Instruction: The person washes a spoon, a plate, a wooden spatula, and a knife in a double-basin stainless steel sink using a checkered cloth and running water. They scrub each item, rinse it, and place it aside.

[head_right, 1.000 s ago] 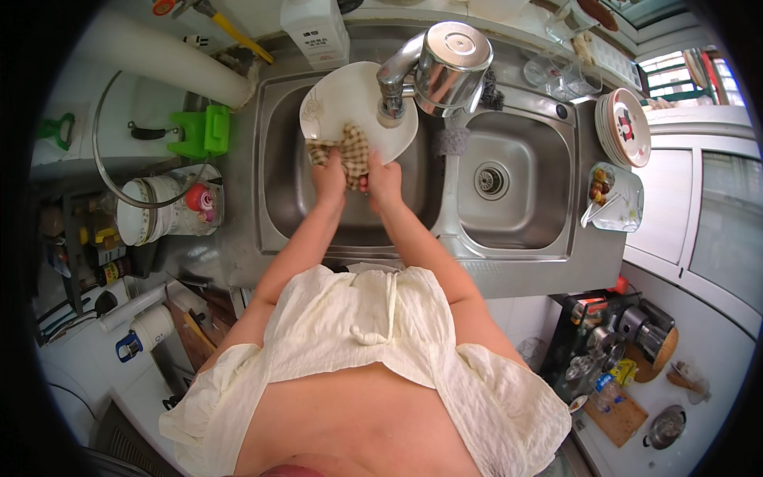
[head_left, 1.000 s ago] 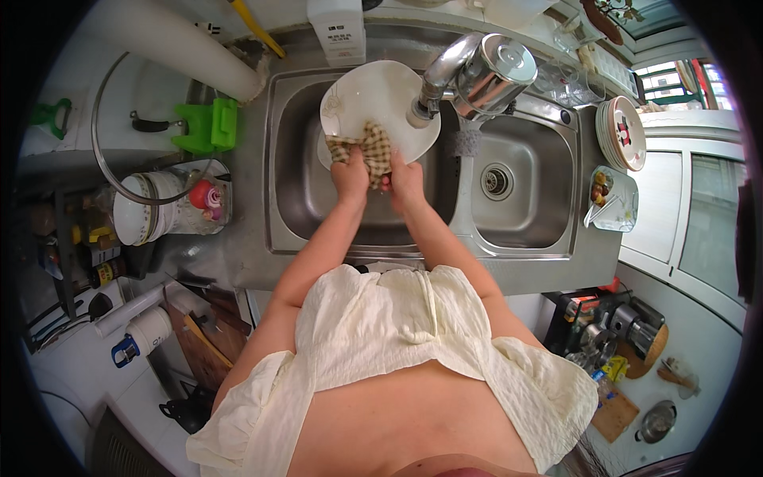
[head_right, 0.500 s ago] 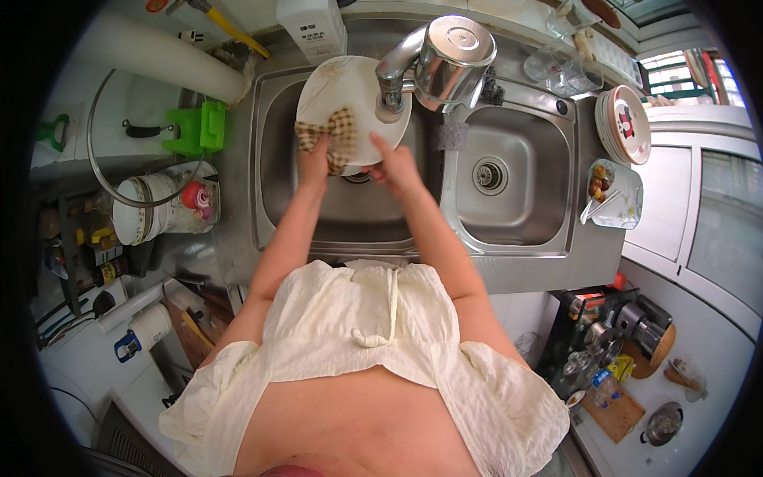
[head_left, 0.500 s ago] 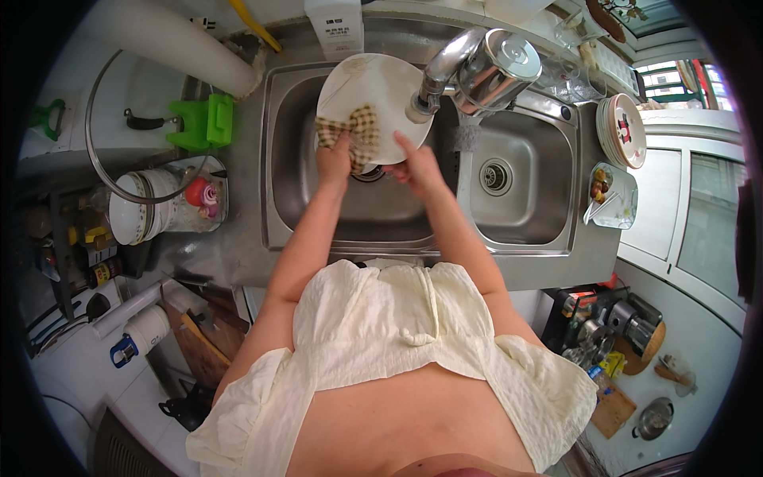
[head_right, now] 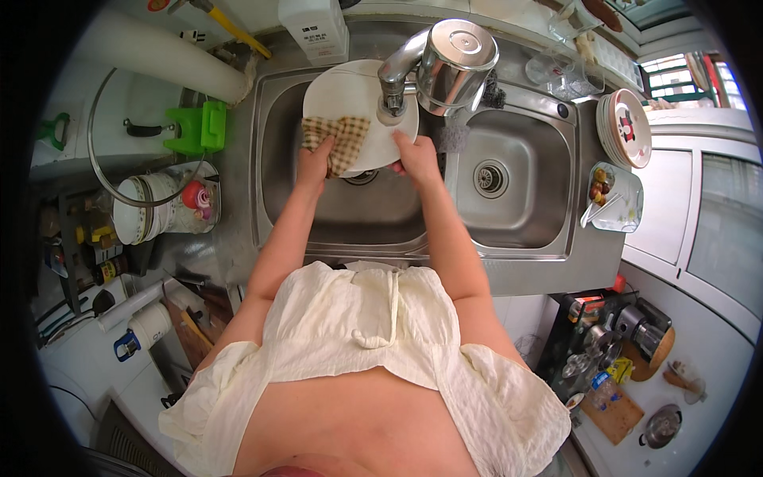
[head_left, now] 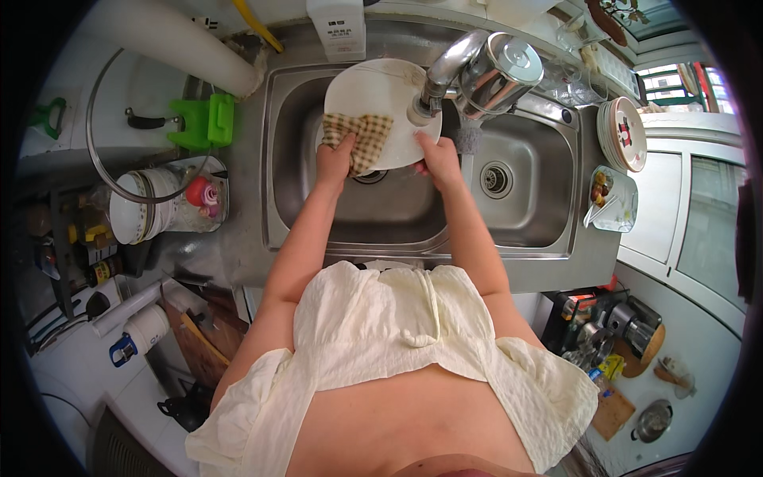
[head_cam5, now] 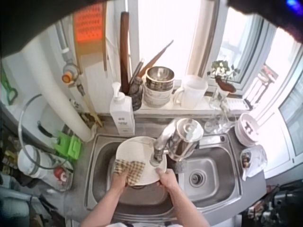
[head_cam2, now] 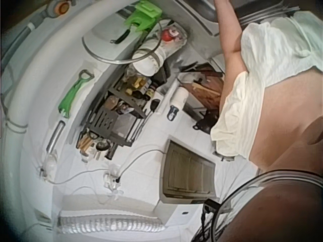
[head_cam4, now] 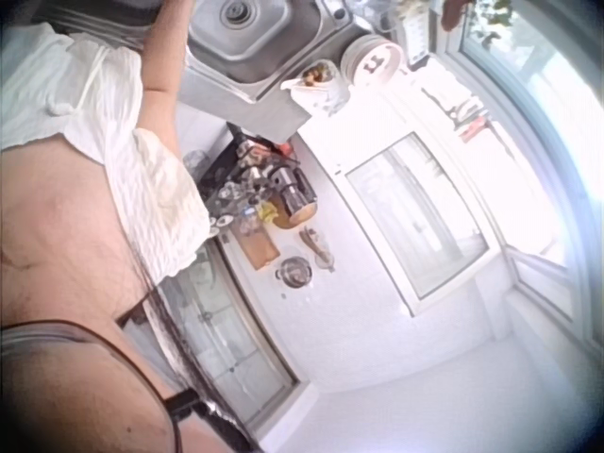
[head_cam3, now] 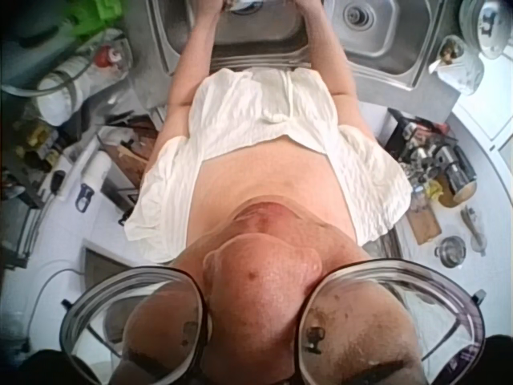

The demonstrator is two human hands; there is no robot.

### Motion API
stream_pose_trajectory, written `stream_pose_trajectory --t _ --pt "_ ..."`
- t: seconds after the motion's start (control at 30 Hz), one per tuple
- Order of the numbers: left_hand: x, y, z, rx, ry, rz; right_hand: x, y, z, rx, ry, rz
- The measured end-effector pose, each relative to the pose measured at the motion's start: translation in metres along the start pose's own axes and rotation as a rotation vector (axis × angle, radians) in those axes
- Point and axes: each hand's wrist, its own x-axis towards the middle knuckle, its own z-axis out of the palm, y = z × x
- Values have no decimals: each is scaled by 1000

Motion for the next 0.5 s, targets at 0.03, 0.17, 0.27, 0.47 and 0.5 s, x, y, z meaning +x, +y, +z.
stream_pose_trajectory --t 0.03,0.17,0.27,0.47,0.5 --pt "0 0 3 -56 47 1 1 -1 -6 -53 -25 -11" --pt "-5 -23 40 -347 229 58 -11 16 42 224 234 -62" --pt "-5 -25 44 -402 195 141 -19 29 59 433 162 -71" --pt "-2 11 8 -145 9 22 -7 -7 -2 177 -204 18" --pt "-3 3 10 -216 54 -3 -8 -9 1 183 -217 -33"
